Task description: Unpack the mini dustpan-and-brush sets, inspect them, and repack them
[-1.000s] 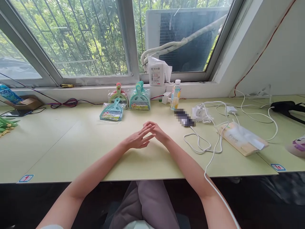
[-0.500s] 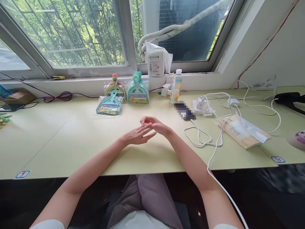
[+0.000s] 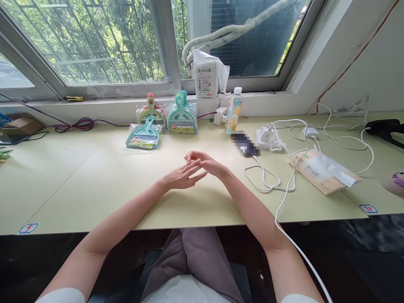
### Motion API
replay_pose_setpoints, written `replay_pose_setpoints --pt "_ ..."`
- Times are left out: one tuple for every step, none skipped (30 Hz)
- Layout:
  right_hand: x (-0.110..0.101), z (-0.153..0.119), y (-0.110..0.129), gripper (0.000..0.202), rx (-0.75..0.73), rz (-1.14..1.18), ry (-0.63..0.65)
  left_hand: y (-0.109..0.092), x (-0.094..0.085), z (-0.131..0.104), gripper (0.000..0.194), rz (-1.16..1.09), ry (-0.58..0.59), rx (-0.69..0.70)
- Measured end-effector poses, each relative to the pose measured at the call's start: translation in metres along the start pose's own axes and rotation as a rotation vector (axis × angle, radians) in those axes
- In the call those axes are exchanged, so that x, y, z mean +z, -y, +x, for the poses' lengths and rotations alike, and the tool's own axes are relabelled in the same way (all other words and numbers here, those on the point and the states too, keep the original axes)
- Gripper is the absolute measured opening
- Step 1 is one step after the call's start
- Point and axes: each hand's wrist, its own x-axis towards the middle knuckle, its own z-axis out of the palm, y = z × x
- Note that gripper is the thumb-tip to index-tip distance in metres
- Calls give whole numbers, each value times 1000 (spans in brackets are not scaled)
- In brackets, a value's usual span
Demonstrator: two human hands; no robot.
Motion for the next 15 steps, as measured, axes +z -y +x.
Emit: replay_pose_setpoints --pt "0 0 0 37 5 -2 3 0 0 0 58 2 7 0" --pt "0 0 1 35 14 -5 4 -1 0 1 58 7 16 -3" --pt "0 0 1 33 25 -8 5 -1 -1 1 57 13 26 -8" --pt "1 0 2 32 37 -10 5 -2 -1 1 57 17 33 -12" --pt "1 0 2 31 47 -11 5 -2 -1 1 57 15 32 -13" --pt "1 0 2 30 51 -10 5 -3 -2 1 57 5 22 -11" --pt "2 0 3 29 49 -7 4 -3 -2 1 58 -16 0 -9" --pt "2 0 3 29 45 -4 -2 -5 -4 2 58 -46 -37 -10" --pt "3 0 3 29 37 -2 -17 -6 -5 3 59 -84 -90 -19" --pt "4 0 3 29 31 -3 -37 -9 -7 4 59 -131 -164 -44" --pt "5 1 3 29 29 -4 -61 -11 -10 7 58 -185 -254 -86" --pt "6 1 3 28 29 -6 -89 -14 -13 10 57 -247 -350 -148" --pt "7 1 3 28 32 -4 -117 -18 -17 14 54 -322 -443 -226" --pt "8 2 3 27 28 1 -147 -20 -21 18 51 -407 -525 -314" --pt "8 2 2 26 18 12 -179 -22 -25 23 47 -500 -592 -404"
